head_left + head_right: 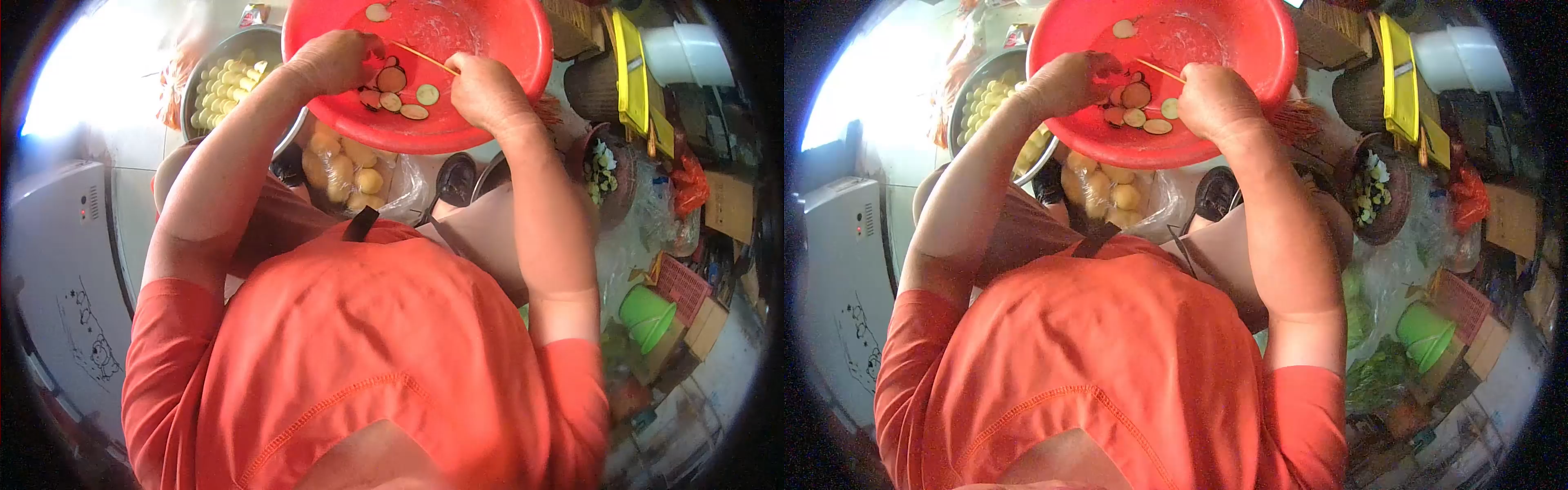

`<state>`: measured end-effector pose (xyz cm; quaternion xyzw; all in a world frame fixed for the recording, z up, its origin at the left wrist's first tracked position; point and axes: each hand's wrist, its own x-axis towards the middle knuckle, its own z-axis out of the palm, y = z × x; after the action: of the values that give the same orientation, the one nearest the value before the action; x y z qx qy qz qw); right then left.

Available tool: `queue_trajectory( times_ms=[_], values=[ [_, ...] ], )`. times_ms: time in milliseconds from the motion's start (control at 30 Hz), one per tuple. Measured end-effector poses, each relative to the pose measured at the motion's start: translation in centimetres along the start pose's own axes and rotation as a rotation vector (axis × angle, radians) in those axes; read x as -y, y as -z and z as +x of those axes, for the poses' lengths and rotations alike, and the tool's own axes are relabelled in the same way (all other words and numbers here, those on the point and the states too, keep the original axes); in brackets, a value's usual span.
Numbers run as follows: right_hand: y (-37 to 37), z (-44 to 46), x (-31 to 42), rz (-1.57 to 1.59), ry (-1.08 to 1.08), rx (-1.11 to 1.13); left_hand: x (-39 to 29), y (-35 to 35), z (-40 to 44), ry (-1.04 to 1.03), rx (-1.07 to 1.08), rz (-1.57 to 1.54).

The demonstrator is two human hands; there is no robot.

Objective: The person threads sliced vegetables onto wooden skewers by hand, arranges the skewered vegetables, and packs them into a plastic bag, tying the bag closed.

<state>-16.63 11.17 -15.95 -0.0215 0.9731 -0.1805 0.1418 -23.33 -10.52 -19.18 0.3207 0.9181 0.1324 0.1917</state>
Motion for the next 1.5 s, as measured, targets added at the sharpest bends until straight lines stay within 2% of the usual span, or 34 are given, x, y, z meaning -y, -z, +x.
queue_trajectory(
  times_ms=[167, 200, 333, 433, 500, 533, 567, 633, 667, 700, 733, 767, 833, 900, 967, 1033, 1067, 1133, 1167, 1233, 1300, 1367, 1400, 1433, 1500],
  values=[
    [-0.3, -0.4, -0.6, -0.033, 0.103, -0.052, 0.5, 1.7, -1.7, 0.064, -0.300, -0.231],
    [-0.3, -0.4, -0.7, -0.040, 0.084, -0.037, -0.6, 2.8, -2.8, 0.111, -0.291, -0.310],
    [-0.4, 0.1, -1.2, -0.089, 0.078, 0.012, -0.6, 3.5, -4.6, 0.153, -0.392, -0.273],
    [-1.6, 1.6, -2.2, -0.055, 0.171, -0.009, -0.3, 4.9, -7.3, 0.158, -0.489, -0.268],
    [-2.9, 3.1, -3.0, -0.113, 0.204, 0.016, -0.4, 7.4, -9.7, 0.116, -0.618, -0.409],
    [-3.1, 3.1, -3.0, -0.095, 0.221, -0.017, 0.5, 8.0, -11.7, 0.092, -0.688, -0.714],
    [-3.8, 3.7, -3.8, -0.046, 0.301, -0.045, 1.9, 8.1, -13.4, 0.021, -0.828, -0.882],
    [-4.4, 4.4, -4.3, -0.107, 0.384, -0.049, 2.4, 9.3, -18.7, 0.139, -0.944, -0.914],
    [-4.5, 4.6, -4.6, -0.128, 0.434, -0.040, 2.9, 9.0, -21.3, 0.274, -0.996, -0.937],
    [-3.9, 3.9, -3.6, -0.164, 0.395, -0.002, 3.7, 8.3, -24.0, 0.405, -1.048, -0.964],
    [-4.1, 4.1, -3.8, -0.169, 0.391, 0.003, 4.9, 6.7, -26.7, 0.415, -1.042, -0.989],
    [-4.0, 4.1, -3.8, -0.195, 0.388, 0.031, 7.8, 3.8, -29.5, 0.489, -1.087, -0.984],
    [-4.0, 4.1, -3.6, -0.275, 0.358, 0.066, 8.5, -1.2, -34.0, 0.691, -1.161, -1.176],
    [-3.6, 3.6, -2.8, -0.333, 0.333, 0.094, 9.9, -8.2, -38.7, 0.856, -1.151, -1.271],
    [-2.9, 2.3, -1.4, -0.356, 0.322, 0.106, 8.1, -13.8, -41.6, 1.173, -1.018, -1.265],
    [-2.3, 1.1, 0.0, -0.329, 0.249, 0.082, 6.9, -19.4, -42.9, 1.368, -0.970, -1.251],
    [-2.3, 0.8, 0.1, -0.343, 0.265, 0.086, 6.7, -21.6, -43.2, 1.378, -0.984, -1.265],
    [-2.4, 0.2, 0.2, -0.232, 0.322, 0.023, 6.0, -24.5, -43.3, 1.401, -0.821, -0.953],
    [-2.3, 0.0, 0.3, -0.246, 0.335, 0.027, 5.9, -25.3, -43.1, 1.409, -0.831, -0.968],
    [-2.1, -0.7, 1.4, -0.190, 0.358, 0.015, 5.8, -23.9, -42.6, 1.330, -0.872, -0.654],
    [-2.1, -1.1, 1.8, -0.184, 0.410, -0.005, 6.1, -21.8, -42.6, 1.396, -0.820, -0.676],
    [-1.8, -1.4, 2.4, -0.175, 0.462, -0.027, 7.3, -21.6, -42.8, 1.021, -0.760, -0.292],
    [-1.7, -1.7, 2.8, -0.140, 0.451, -0.011, 7.6, -21.5, -42.7, 0.997, -0.576, -0.387],
    [-1.6, -1.9, 3.1, -0.104, 0.439, 0.007, 7.5, -21.5, -42.5, 1.001, -0.580, -0.390],
    [-1.8, -2.3, 3.0, -0.074, 0.439, 0.009, 7.1, -21.5, -41.6, 0.971, -0.323, -0.450]
  ],
)
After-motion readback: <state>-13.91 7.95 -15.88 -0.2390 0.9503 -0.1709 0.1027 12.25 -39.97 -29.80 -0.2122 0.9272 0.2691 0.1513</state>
